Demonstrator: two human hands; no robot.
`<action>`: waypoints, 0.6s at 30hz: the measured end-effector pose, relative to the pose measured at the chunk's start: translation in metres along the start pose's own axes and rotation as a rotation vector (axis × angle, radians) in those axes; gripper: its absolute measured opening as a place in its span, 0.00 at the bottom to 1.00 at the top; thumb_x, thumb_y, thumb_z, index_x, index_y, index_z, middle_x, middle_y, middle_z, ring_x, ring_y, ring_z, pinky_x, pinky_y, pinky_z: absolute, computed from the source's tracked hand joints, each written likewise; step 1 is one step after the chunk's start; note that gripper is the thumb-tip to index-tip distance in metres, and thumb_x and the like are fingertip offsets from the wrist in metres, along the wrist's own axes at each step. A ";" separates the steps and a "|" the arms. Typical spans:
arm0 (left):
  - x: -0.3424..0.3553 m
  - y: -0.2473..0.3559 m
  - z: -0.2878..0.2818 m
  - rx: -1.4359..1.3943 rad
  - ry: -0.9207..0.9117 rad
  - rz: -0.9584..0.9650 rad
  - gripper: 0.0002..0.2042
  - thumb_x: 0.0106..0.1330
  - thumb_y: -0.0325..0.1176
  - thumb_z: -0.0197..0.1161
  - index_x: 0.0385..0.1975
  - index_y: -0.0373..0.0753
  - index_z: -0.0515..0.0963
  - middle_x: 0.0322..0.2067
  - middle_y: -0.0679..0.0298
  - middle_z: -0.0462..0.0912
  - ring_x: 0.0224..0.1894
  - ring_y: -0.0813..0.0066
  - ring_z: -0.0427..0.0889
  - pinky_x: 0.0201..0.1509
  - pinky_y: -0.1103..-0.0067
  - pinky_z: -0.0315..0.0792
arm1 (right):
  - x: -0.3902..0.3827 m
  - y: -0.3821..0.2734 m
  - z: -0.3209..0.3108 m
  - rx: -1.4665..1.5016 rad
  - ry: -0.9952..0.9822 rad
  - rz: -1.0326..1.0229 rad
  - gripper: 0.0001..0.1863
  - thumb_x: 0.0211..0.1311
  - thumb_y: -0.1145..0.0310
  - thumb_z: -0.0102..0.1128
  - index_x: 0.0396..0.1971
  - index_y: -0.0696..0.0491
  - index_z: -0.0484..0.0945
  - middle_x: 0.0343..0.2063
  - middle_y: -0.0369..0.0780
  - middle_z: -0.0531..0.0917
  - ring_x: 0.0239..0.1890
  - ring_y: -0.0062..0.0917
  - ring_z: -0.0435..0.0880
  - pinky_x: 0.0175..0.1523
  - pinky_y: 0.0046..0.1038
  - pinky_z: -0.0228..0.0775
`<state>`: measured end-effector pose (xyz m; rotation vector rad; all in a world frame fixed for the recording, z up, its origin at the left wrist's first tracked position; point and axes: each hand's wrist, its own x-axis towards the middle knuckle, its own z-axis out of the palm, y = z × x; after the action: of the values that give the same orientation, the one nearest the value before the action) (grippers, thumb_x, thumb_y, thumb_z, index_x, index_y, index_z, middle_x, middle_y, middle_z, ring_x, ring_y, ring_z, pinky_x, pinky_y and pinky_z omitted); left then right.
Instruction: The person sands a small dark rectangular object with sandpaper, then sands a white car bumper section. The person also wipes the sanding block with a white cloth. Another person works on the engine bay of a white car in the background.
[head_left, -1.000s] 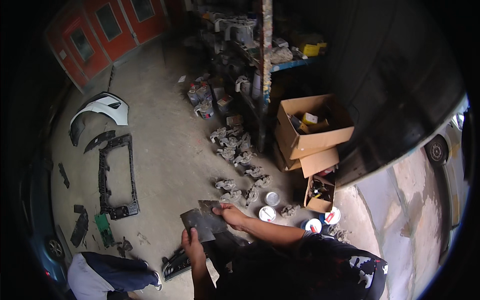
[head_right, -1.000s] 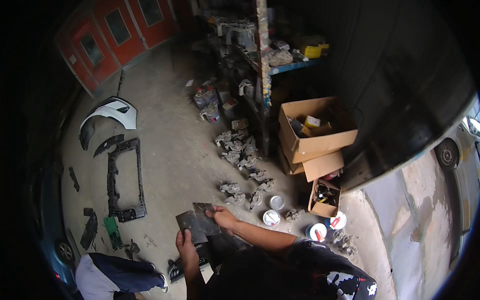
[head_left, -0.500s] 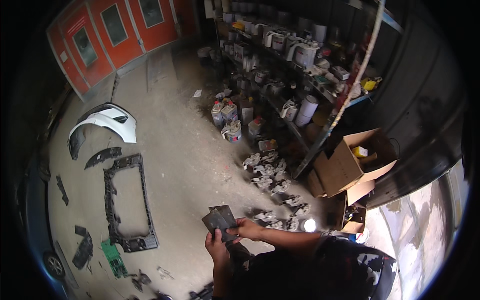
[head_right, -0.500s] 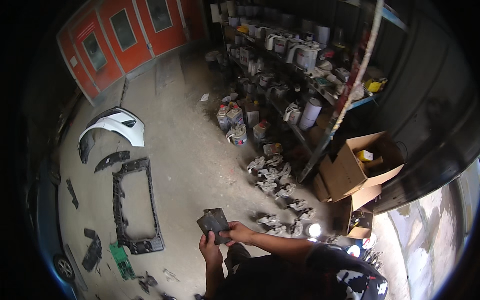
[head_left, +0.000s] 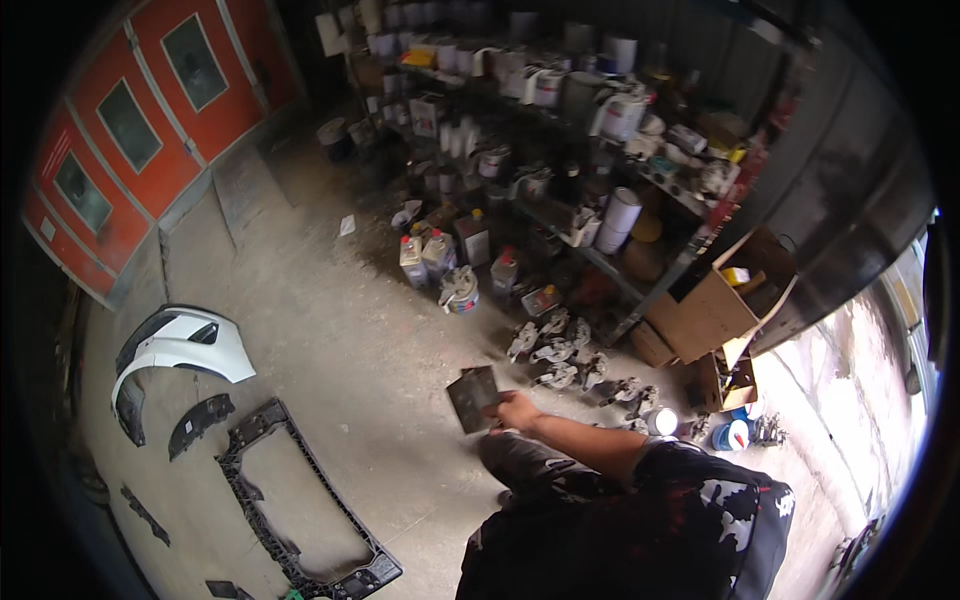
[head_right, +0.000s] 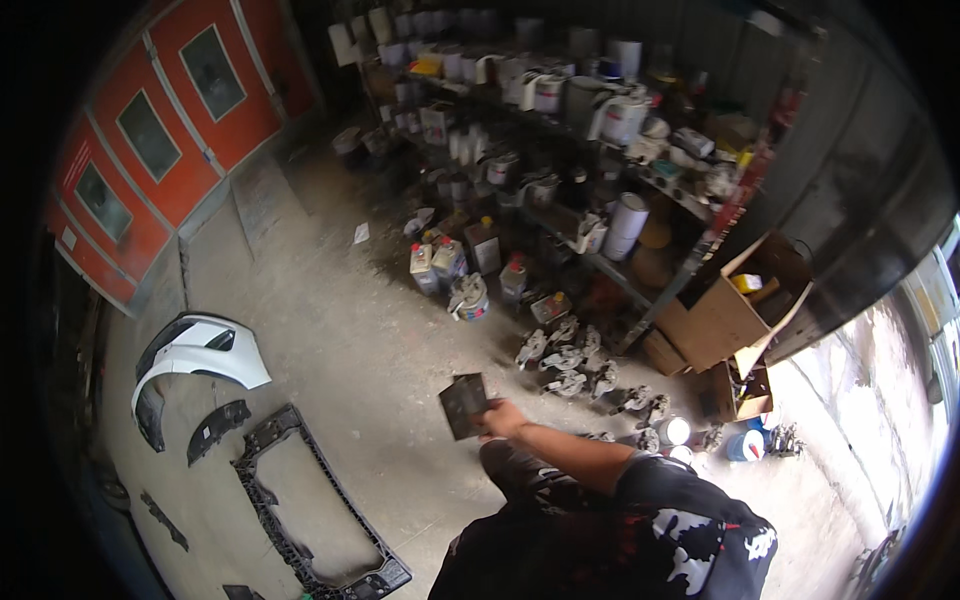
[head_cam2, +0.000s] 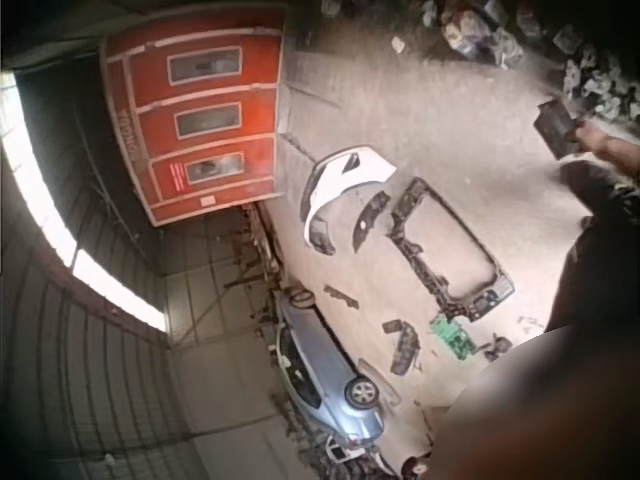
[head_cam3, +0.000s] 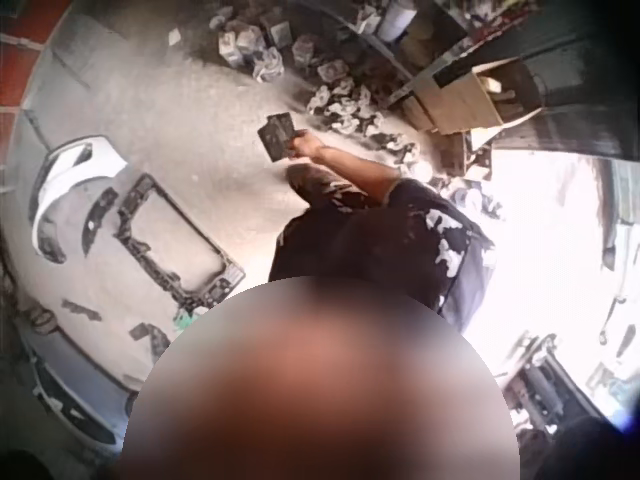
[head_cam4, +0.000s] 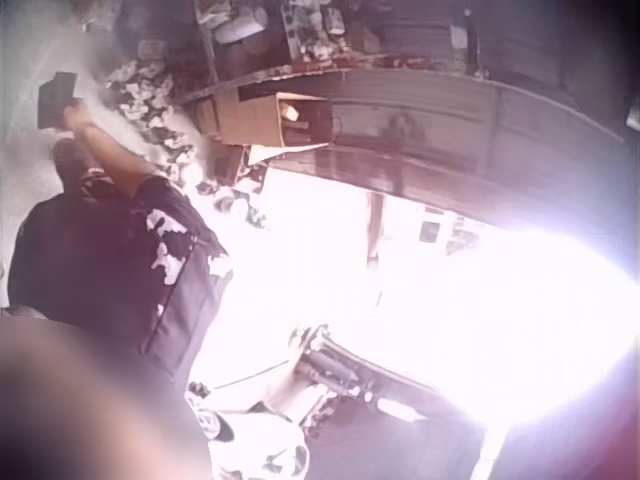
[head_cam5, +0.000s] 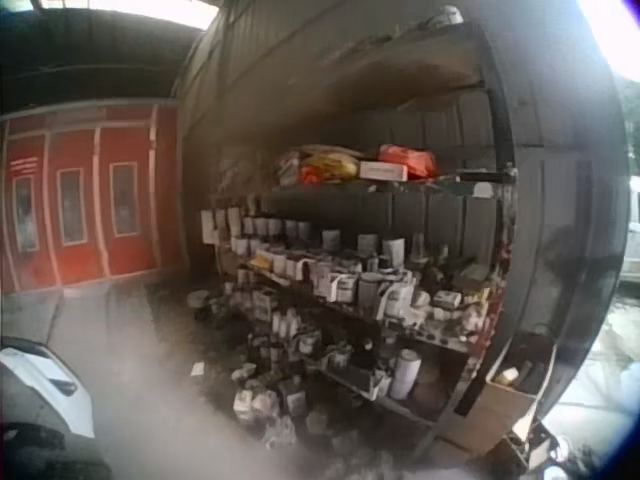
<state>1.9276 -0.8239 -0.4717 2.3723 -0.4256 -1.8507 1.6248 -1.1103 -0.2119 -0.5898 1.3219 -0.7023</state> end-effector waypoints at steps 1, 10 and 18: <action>0.016 0.008 -0.008 -0.019 -0.019 0.002 0.26 0.69 0.58 0.45 0.17 0.44 0.72 0.13 0.71 0.71 0.15 0.78 0.69 0.19 0.78 0.64 | 0.021 -0.005 0.002 0.017 0.041 0.002 0.12 0.56 0.72 0.65 0.38 0.61 0.79 0.32 0.40 0.80 0.31 0.27 0.81 0.32 0.32 0.81; 0.064 0.250 -0.138 -0.164 0.026 0.074 0.19 0.67 0.49 0.49 0.22 0.40 0.75 0.16 0.68 0.74 0.17 0.78 0.73 0.21 0.79 0.66 | 0.233 -0.125 0.065 0.341 0.186 0.075 0.10 0.58 0.73 0.62 0.39 0.58 0.78 0.35 0.38 0.80 0.38 0.26 0.79 0.36 0.32 0.80; 0.089 0.453 -0.269 -0.071 -0.001 0.173 0.14 0.65 0.41 0.54 0.26 0.37 0.79 0.19 0.66 0.78 0.19 0.78 0.75 0.23 0.80 0.69 | 0.344 -0.310 0.134 0.315 -0.010 -0.288 0.07 0.61 0.71 0.61 0.37 0.57 0.80 0.31 0.35 0.84 0.30 0.19 0.79 0.34 0.26 0.76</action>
<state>2.1354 -1.3062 -0.3725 2.2124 -0.5374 -1.7606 1.7538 -1.5743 -0.1872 -0.5296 1.0969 -1.1185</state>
